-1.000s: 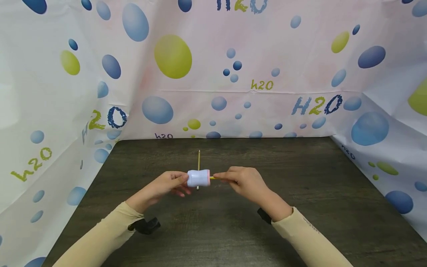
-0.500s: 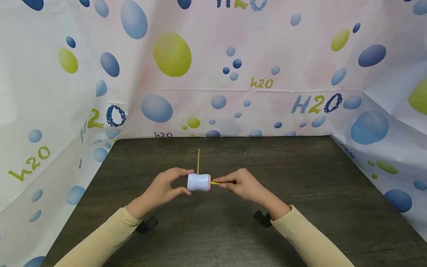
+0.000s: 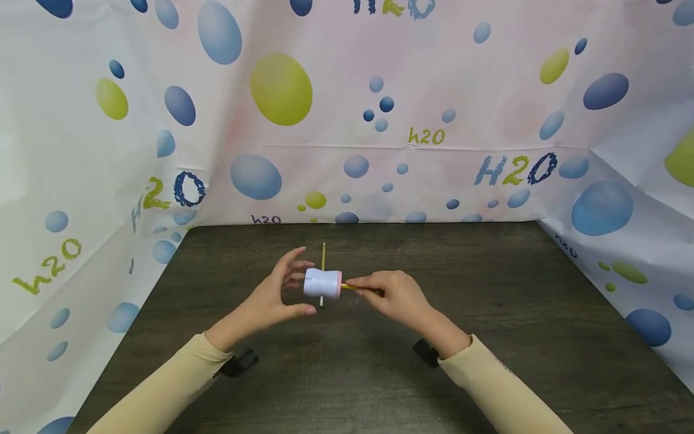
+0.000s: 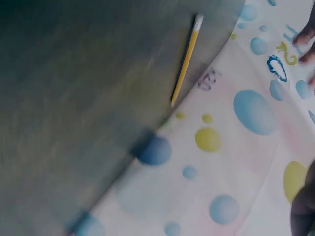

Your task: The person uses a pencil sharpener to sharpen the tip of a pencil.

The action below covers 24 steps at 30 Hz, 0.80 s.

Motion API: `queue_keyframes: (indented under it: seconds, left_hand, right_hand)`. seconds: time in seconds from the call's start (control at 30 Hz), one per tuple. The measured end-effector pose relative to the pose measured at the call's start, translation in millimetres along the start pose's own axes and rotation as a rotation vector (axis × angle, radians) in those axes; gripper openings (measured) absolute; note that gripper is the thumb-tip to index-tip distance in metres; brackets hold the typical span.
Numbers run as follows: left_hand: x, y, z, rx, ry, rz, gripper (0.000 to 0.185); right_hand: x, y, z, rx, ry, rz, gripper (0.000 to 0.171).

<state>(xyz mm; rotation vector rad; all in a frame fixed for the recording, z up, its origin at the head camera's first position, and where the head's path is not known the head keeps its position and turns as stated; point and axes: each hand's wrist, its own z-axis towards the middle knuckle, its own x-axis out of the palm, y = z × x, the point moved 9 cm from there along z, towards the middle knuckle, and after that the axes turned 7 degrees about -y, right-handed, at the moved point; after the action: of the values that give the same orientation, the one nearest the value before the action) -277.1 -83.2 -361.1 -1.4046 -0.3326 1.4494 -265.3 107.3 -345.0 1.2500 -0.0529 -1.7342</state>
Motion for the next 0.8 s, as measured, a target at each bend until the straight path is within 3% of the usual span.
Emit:
queue_keyframes:
  seconds: [0.1, 0.2, 0.3, 0.4, 0.5, 0.57, 0.63, 0.8]
  left_hand:
    - [6.1, 19.3, 1.3, -0.244, 0.065, -0.23, 0.086]
    - [16.6, 31.2, -0.8, -0.402, 0.148, -0.377, 0.086]
    - [26.2, 36.0, -3.4, -0.476, 0.209, -0.462, 0.088]
    - [28.8, 38.0, -4.3, -0.482, 0.208, -0.489, 0.082]
    - [25.4, 34.2, -1.6, -0.403, 0.166, -0.423, 0.066]
    - [20.7, 27.5, 0.5, -0.314, 0.114, -0.331, 0.051]
    - [15.3, 15.0, 2.3, -0.166, 0.057, -0.174, 0.048]
    - [9.2, -26.3, -3.5, 0.287, -0.074, 0.244, 0.057]
  right_hand:
    - [-11.8, 16.2, -3.4, -0.182, -0.139, -0.186, 0.034]
    - [-17.3, 24.9, -7.6, -0.293, -0.21, -0.271, 0.04]
    - [-17.4, 30.9, -10.7, -0.373, -0.231, -0.298, 0.042]
    - [-13.6, 34.0, -12.6, -0.419, -0.241, -0.31, 0.042]
    - [-9.7, 30.2, -13.1, -0.392, -0.227, -0.298, 0.041]
    - [-6.8, 22.5, -12.0, -0.322, -0.169, -0.225, 0.036]
    - [-1.8, 9.2, -9.8, -0.189, -0.059, -0.091, 0.03]
    - [16.7, -29.1, -12.5, 0.298, 0.247, 0.352, 0.026]
